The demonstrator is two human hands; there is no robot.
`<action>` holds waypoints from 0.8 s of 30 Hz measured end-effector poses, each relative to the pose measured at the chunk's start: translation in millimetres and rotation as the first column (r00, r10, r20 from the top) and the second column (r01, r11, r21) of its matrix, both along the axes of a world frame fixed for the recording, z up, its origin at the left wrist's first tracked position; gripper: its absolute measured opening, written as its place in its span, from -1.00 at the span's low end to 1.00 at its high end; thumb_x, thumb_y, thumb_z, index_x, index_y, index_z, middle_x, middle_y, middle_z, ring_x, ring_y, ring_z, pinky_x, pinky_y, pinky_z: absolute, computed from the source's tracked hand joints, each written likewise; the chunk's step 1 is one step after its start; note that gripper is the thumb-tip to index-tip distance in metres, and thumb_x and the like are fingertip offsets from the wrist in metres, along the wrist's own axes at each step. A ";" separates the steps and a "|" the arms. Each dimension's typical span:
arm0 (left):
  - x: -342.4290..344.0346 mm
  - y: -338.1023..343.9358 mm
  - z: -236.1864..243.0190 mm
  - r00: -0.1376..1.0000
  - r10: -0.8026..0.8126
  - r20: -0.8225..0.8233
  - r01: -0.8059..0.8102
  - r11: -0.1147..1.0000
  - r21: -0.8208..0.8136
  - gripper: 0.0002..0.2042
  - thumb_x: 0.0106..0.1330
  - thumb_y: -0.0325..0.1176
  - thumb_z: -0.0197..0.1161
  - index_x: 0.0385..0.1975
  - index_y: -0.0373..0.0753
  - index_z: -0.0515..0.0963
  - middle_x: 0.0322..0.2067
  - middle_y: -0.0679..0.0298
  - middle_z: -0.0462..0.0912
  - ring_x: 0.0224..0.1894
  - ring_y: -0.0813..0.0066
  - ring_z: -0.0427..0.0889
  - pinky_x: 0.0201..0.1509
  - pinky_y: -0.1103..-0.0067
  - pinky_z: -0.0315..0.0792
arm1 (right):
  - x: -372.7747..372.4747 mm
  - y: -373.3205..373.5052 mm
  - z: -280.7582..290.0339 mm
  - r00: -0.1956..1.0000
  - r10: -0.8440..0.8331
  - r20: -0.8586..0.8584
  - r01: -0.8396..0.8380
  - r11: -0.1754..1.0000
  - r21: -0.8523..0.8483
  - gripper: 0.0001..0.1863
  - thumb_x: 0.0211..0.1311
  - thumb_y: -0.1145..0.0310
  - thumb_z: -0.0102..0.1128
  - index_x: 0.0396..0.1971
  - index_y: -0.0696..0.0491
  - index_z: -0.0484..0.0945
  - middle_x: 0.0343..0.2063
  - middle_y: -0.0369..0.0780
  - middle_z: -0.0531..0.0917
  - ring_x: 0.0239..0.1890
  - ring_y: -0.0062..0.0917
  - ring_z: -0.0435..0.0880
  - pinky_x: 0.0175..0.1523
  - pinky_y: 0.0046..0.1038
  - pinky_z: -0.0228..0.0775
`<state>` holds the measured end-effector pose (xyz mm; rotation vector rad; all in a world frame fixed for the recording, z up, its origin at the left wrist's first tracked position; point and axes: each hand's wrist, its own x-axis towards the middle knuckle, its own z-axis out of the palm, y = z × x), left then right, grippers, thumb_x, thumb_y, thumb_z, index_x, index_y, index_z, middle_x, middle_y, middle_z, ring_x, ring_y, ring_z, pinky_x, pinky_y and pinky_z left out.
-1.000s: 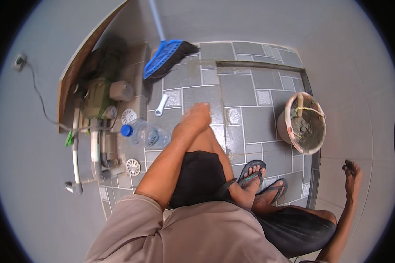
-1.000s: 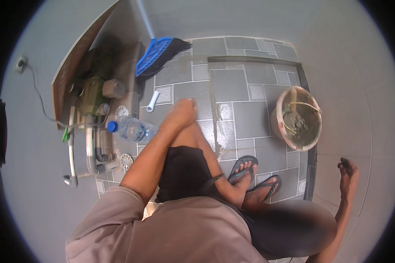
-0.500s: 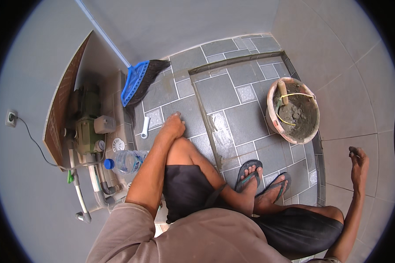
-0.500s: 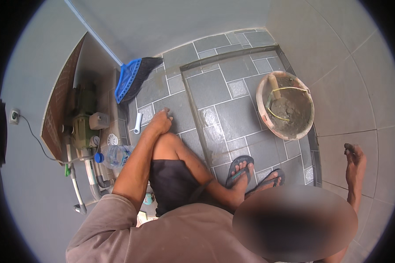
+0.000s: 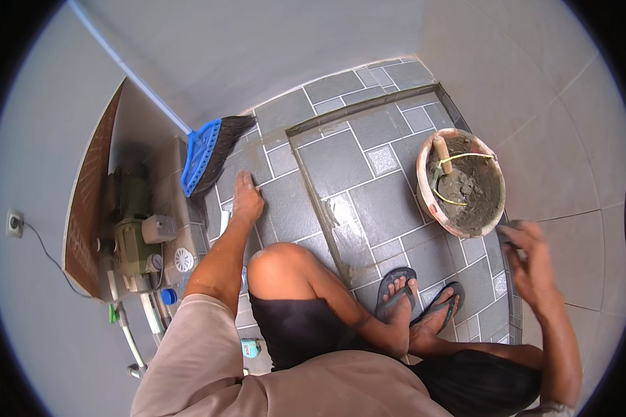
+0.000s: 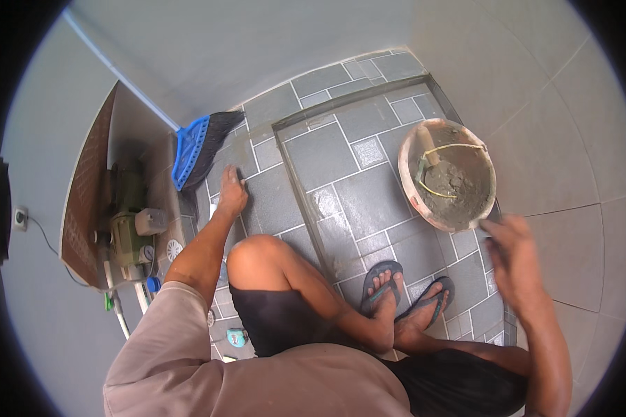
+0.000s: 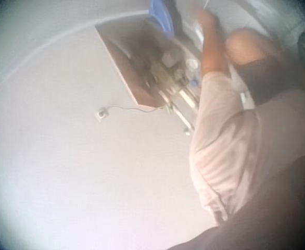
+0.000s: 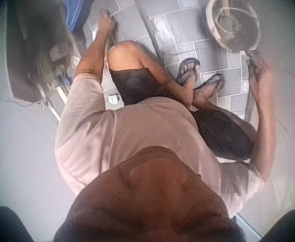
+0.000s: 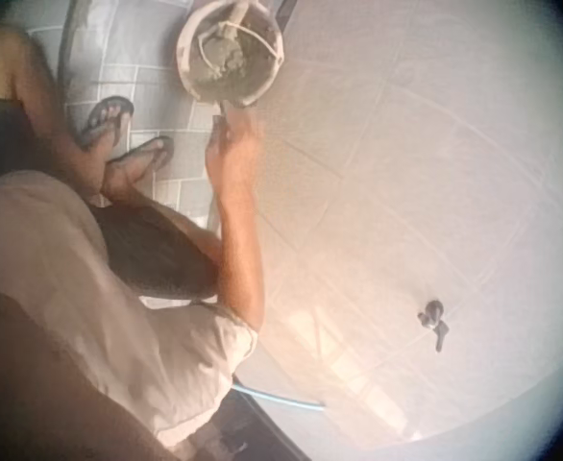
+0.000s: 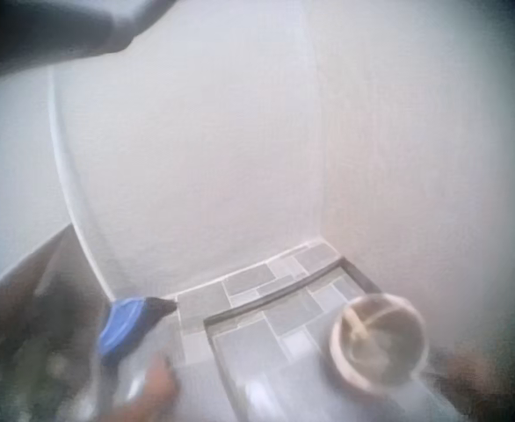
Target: The person sits on a tiled floor and applies grout into the gaps between tiles using a small tool. They repeatedly scoop grout from a bucket and press it into the joints, smoothing the surface. The person briefly stands to move a mop and a bucket before resuming the grouting work.
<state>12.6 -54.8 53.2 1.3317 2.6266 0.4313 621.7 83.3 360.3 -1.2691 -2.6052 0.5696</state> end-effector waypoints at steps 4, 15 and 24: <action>-13.4 -23.8 -28.3 0.981 0.003 -0.196 0.017 0.995 0.101 -0.45 0.55 -0.46 0.07 0.49 -0.51 0.21 0.52 -0.28 0.17 0.59 -0.24 0.14 0.70 0.11 0.03 | -125.5 15.6 -61.6 0.959 0.225 -0.171 -0.257 0.945 -0.200 -0.58 0.24 0.64 0.31 0.13 0.16 0.70 -0.14 0.04 0.65 0.01 0.01 0.61 0.21 -0.10 0.45; 22.5 -4.7 -18.4 0.986 0.083 -0.148 -0.068 0.993 0.101 -0.47 0.53 -0.49 -0.02 0.49 -0.43 0.24 0.54 -0.17 0.18 0.63 -0.16 0.08 0.71 0.08 -0.06 | -456.7 118.3 -311.2 0.345 -0.933 -0.105 -0.284 0.003 -0.959 -0.55 0.56 0.54 0.01 0.37 0.33 0.39 0.16 -0.01 0.60 0.15 -0.23 0.62 0.25 -0.21 0.59; 13.4 -7.3 -15.2 0.983 0.089 -0.159 -0.077 0.994 0.082 -0.44 0.49 -0.48 -0.02 0.49 -0.45 0.25 0.54 -0.17 0.21 0.62 -0.17 0.10 0.70 0.06 -0.05 | -550.9 129.2 -326.6 0.118 -0.970 0.211 -0.226 -0.233 -0.946 -0.58 0.47 0.58 0.07 0.30 0.21 0.48 0.27 -0.01 0.52 0.26 -0.19 0.54 0.35 -0.18 0.50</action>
